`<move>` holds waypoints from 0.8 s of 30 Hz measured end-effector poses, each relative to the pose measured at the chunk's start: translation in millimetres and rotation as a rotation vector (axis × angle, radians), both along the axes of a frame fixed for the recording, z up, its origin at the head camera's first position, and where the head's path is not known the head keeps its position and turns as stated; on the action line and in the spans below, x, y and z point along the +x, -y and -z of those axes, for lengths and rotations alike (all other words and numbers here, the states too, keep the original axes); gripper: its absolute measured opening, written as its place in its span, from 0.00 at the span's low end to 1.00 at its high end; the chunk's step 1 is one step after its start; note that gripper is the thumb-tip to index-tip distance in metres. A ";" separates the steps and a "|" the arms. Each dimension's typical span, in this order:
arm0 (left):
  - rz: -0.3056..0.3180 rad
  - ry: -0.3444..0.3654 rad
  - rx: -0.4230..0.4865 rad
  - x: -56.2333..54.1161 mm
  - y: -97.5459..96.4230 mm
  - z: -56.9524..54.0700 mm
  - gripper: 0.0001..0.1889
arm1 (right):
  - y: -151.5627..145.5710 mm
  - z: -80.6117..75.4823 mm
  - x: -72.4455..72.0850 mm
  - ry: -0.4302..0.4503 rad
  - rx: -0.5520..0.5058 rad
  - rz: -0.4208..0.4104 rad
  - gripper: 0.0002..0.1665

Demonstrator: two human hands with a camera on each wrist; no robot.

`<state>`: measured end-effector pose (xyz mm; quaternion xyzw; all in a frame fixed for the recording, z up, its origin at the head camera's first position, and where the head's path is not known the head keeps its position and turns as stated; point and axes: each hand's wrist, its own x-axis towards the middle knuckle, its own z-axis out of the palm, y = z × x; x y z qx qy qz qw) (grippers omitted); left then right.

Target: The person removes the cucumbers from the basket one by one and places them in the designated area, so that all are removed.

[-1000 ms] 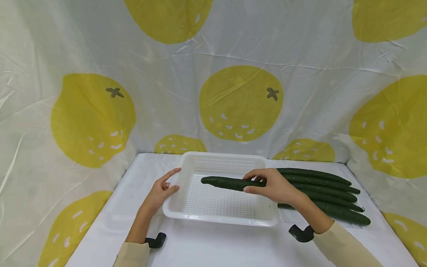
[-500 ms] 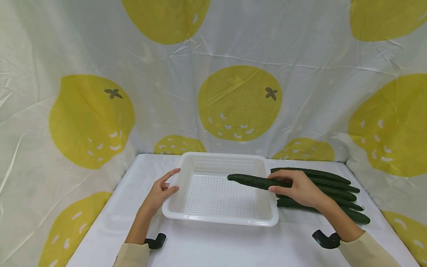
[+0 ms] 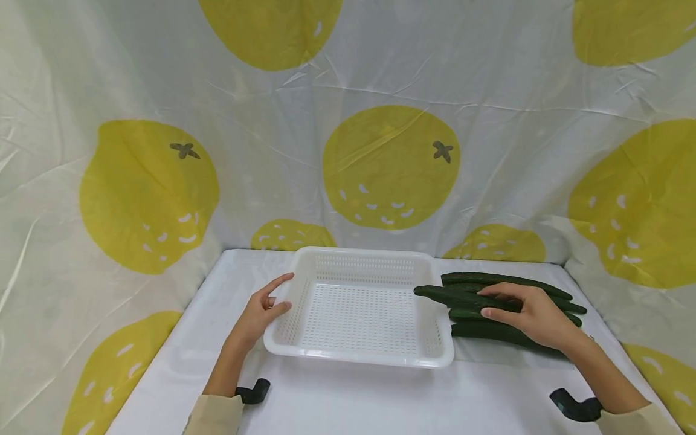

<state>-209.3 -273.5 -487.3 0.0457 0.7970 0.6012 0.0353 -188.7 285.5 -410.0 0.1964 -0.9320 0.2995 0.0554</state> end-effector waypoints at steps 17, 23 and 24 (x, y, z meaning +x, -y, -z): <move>-0.007 0.003 0.002 0.8 -0.6 -0.5 0.34 | -64.5 21.5 18.7 0.049 0.040 0.103 0.22; -0.010 -0.002 -0.002 0.1 -0.2 0.3 0.34 | -74.6 32.8 25.9 0.100 0.060 0.128 0.24; -0.010 -0.004 -0.001 0.0 0.0 0.3 0.34 | -75.1 35.7 26.7 0.105 0.061 0.136 0.24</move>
